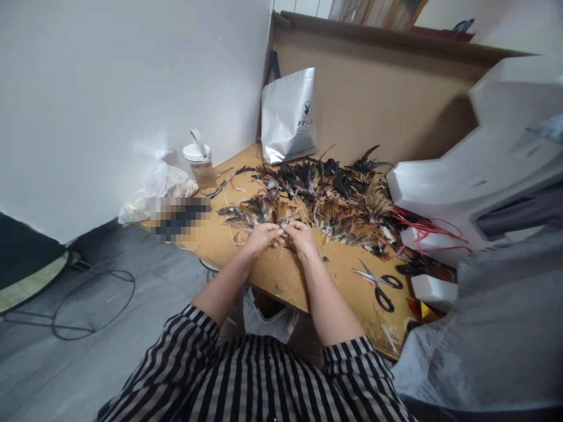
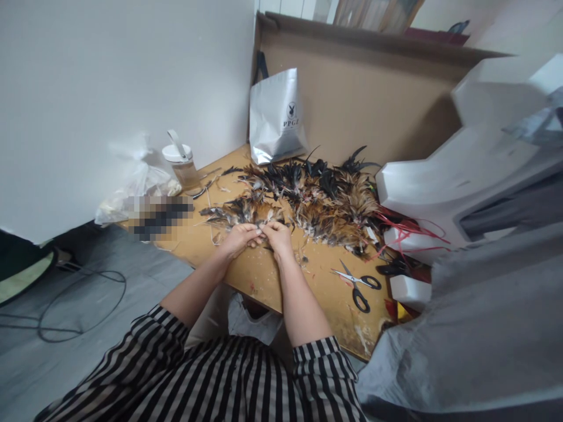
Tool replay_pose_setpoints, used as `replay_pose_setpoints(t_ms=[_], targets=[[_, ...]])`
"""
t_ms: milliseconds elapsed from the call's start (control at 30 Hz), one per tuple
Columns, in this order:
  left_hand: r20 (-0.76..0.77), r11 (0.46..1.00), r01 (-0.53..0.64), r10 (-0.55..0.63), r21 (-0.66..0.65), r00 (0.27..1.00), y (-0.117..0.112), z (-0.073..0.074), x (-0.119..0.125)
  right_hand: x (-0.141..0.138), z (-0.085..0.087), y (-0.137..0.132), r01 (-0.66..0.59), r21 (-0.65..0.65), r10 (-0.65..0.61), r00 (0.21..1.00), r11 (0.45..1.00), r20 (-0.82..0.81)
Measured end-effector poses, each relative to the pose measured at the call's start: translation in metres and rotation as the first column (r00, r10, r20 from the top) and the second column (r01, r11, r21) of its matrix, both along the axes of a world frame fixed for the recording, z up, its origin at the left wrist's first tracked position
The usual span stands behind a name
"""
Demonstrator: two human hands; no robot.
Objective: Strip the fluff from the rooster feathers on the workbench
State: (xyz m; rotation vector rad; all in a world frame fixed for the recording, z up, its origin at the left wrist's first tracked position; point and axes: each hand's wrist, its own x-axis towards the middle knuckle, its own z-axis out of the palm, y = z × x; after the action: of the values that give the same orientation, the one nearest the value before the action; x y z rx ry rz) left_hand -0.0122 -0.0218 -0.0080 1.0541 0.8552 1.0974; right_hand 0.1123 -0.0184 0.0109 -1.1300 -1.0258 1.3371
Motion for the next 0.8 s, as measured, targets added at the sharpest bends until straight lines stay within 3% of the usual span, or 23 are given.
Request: replay_pose_setpoints(t_ms=[333,800], targets=[[0.071,1.000,-0.010,0.011,-0.013,0.997,0.0023,-0.0044,0.0027,-0.0054,-0.0077,0.0013,0.090,0.054,-0.089,0.996,0.995,-0.008],[-0.076,0.988,-0.076,0.087,0.135,0.993,0.0020,-0.0029,0.0034,-0.0068,-0.0028,-0.0008,0.092,0.083,-0.092,0.996,0.992,0.003]])
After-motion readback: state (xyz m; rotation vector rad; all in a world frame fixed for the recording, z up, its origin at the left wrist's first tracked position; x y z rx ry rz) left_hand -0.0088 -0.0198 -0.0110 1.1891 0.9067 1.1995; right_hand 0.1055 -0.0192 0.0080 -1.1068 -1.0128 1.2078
